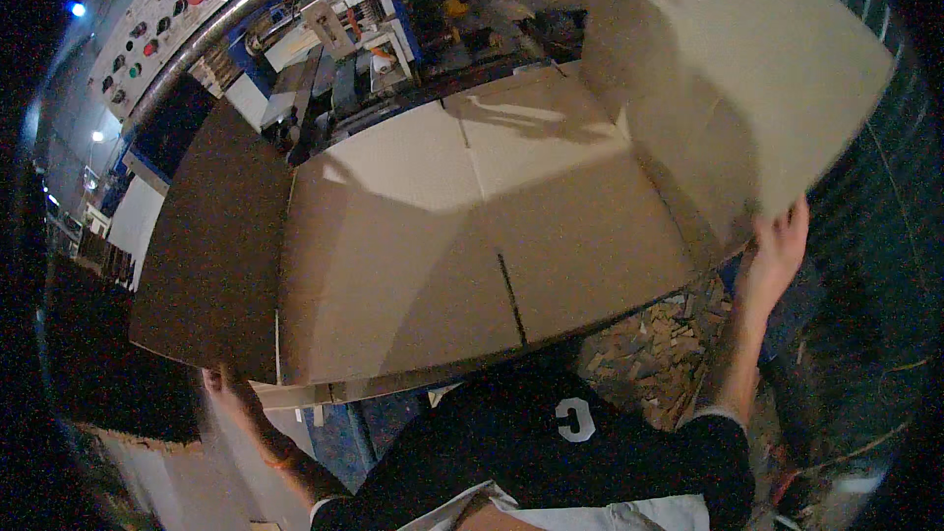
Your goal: The person repeatedly picks up flat cardboard sheets from a stack and places them onto a machine feed table, aligning them by hand. The person continues this cycle throughout the clip, maintaining a neat stack on the table.
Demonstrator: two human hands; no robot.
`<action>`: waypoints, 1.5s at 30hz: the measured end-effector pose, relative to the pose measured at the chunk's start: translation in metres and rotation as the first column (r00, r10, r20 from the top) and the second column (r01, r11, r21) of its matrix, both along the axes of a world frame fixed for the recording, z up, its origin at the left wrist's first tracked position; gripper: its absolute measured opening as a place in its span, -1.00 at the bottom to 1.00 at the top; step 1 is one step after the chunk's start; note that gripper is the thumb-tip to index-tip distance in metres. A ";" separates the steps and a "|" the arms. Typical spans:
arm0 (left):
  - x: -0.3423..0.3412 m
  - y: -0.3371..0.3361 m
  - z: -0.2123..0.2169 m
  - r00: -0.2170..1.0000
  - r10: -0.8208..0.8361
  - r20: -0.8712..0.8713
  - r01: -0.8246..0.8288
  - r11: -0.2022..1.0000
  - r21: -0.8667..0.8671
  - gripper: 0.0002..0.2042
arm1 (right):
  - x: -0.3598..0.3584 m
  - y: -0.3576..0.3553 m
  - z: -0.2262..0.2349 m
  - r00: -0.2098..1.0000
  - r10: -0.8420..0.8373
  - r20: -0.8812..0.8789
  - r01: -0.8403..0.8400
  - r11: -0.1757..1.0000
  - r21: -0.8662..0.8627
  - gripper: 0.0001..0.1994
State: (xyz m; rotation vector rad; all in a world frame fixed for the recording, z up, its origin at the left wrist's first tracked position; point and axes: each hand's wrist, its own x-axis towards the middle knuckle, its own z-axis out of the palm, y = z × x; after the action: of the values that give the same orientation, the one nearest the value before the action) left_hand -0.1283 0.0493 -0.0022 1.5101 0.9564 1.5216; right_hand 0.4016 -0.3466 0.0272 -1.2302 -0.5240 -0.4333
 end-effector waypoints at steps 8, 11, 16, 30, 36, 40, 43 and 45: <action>0.104 -0.079 0.015 0.571 -0.123 -0.812 0.478 0.854 0.206 -0.63 | -0.090 0.043 -0.043 0.638 0.688 0.347 0.022 0.433 -0.901 -0.60; 0.122 -0.082 0.018 0.285 -0.082 -0.955 0.604 0.789 0.112 -0.59 | -0.081 0.050 -0.041 0.626 0.722 0.295 0.000 0.378 -0.926 -0.56; 0.124 -0.070 0.021 0.263 -0.090 -0.961 0.623 0.776 0.098 -0.55 | -0.059 0.062 -0.043 0.556 0.770 0.314 0.004 0.375 -0.927 -0.53; 0.183 0.067 0.012 0.450 0.001 -0.893 0.576 0.764 0.291 -0.39 | 0.034 0.175 -0.030 0.592 0.772 0.231 0.213 0.127 -0.969 -0.40; 0.177 0.058 0.012 0.513 0.011 -0.859 0.564 0.750 0.346 -0.33 | 0.035 0.169 -0.038 0.503 0.785 0.361 0.308 0.228 -0.924 -0.42; 0.174 0.033 0.007 0.306 0.071 -0.949 0.633 0.730 0.259 -0.28 | 0.053 0.146 -0.040 0.583 0.731 0.354 0.275 0.233 -0.933 -0.45; 0.182 0.036 0.007 0.414 0.051 -0.909 0.609 0.727 0.318 -0.32 | 0.068 0.156 -0.052 0.481 0.734 0.480 0.405 0.300 -0.864 -0.47; 0.193 0.045 0.010 0.487 0.025 -0.873 0.588 0.730 0.348 -0.36 | 0.081 0.170 -0.055 0.480 0.702 0.526 0.423 0.340 -0.840 -0.49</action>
State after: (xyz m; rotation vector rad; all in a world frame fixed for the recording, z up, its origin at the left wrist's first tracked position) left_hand 0.0643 0.0944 0.0074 2.8998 0.5719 0.7612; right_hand 0.4828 -0.1762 -0.0278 -2.0159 -2.1263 -0.5796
